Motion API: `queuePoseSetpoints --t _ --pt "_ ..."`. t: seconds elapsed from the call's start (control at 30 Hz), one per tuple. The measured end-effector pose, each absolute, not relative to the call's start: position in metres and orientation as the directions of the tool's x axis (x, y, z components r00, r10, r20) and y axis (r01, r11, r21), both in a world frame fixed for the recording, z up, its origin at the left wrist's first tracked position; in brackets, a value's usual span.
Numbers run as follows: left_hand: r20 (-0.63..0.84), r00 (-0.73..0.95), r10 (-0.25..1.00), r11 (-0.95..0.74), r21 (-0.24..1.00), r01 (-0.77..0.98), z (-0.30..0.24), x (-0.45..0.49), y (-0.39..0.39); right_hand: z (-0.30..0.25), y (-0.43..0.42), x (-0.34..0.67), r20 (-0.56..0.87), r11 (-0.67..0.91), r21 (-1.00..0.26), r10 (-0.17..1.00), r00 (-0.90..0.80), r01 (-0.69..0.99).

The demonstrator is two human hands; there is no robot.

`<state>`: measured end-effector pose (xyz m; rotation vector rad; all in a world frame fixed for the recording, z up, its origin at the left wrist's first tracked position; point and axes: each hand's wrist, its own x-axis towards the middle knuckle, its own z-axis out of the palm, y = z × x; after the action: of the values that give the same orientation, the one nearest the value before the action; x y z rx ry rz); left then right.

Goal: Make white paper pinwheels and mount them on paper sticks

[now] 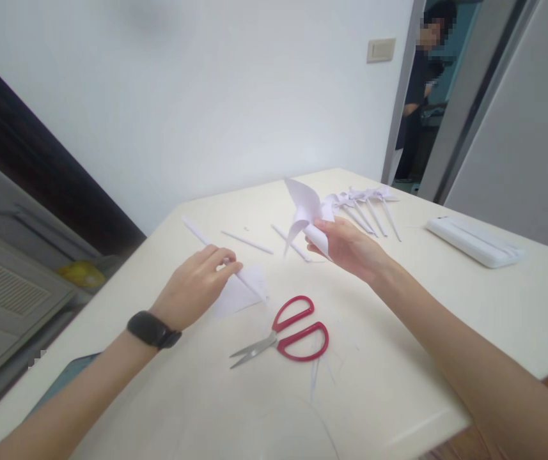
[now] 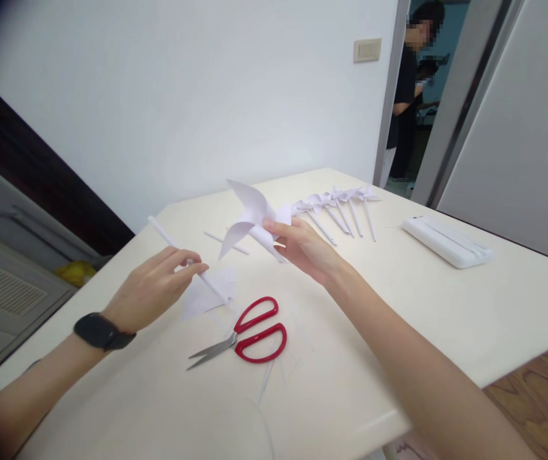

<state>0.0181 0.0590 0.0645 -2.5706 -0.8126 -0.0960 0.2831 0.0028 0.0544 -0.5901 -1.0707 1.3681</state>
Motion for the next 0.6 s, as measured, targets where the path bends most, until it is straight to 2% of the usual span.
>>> queuePoseSetpoints --t 0.07,0.17,0.3,0.47,0.57,0.6 --pt "0.292 0.799 0.526 -0.668 -0.440 0.601 0.061 0.004 0.039 0.051 0.004 0.283 0.220 0.128 -0.844 0.968 -0.119 -0.521" --pt "0.295 0.851 0.434 -0.742 -0.419 0.523 0.043 -0.012 0.012 0.044 0.006 0.277 0.201 0.106 -0.841 0.971 -0.126 -0.531" --pt "0.411 0.853 0.322 -0.882 -0.196 0.427 0.018 -0.013 -0.019 0.034 0.006 0.262 0.176 0.057 -0.852 0.967 -0.182 -0.520" --pt "0.385 0.872 0.304 -0.952 0.086 0.294 0.009 -0.007 -0.043 0.030 0.002 0.247 0.178 0.047 -0.854 0.962 -0.206 -0.518" --pt "0.387 0.898 0.209 -0.977 0.113 0.179 0.011 -0.008 -0.047 0.030 -0.001 0.241 0.197 0.069 -0.854 0.960 -0.199 -0.516" --pt "0.374 0.917 0.140 -0.989 0.099 0.110 0.013 -0.009 -0.048 0.029 -0.002 0.240 0.206 0.077 -0.853 0.958 -0.197 -0.517"
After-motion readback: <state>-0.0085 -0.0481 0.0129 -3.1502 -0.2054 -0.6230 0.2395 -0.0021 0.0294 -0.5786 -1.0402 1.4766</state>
